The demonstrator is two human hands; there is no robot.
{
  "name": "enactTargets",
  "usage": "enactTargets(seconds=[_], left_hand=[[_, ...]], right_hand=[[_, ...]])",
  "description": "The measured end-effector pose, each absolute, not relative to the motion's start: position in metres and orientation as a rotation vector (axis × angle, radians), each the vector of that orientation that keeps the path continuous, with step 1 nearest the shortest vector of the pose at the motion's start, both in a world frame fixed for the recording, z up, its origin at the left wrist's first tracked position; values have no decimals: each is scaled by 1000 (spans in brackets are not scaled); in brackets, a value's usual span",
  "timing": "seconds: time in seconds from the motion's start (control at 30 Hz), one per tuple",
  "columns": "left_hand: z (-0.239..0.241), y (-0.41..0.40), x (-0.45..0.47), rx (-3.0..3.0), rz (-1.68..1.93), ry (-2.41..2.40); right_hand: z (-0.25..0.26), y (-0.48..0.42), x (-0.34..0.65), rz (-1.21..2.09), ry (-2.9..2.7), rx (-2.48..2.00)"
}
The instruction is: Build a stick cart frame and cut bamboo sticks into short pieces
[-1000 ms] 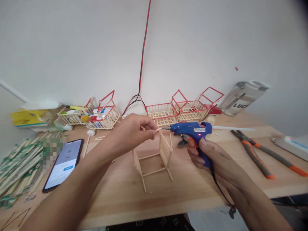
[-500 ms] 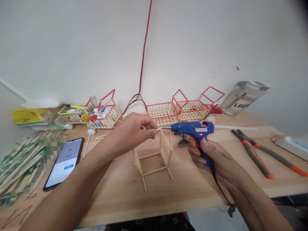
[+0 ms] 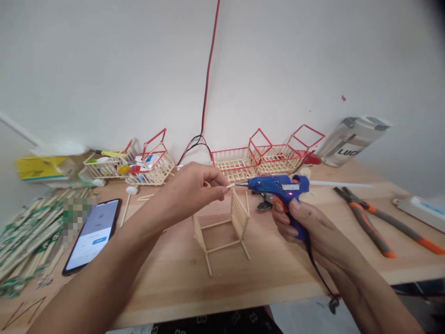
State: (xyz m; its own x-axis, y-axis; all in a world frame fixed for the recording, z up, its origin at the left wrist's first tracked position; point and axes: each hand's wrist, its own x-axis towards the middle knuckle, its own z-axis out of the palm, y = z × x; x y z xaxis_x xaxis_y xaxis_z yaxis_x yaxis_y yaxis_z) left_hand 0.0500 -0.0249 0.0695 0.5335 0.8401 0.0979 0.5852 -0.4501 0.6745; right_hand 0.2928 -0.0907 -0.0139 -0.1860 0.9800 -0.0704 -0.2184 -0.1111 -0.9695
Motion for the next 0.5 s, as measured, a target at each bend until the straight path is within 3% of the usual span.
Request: enactTargets(seconds=[0.5], left_hand=[[71,-26,52,2184,579,1139]], right_hand=[[-11,-91,291,1510,-1102,-1013]])
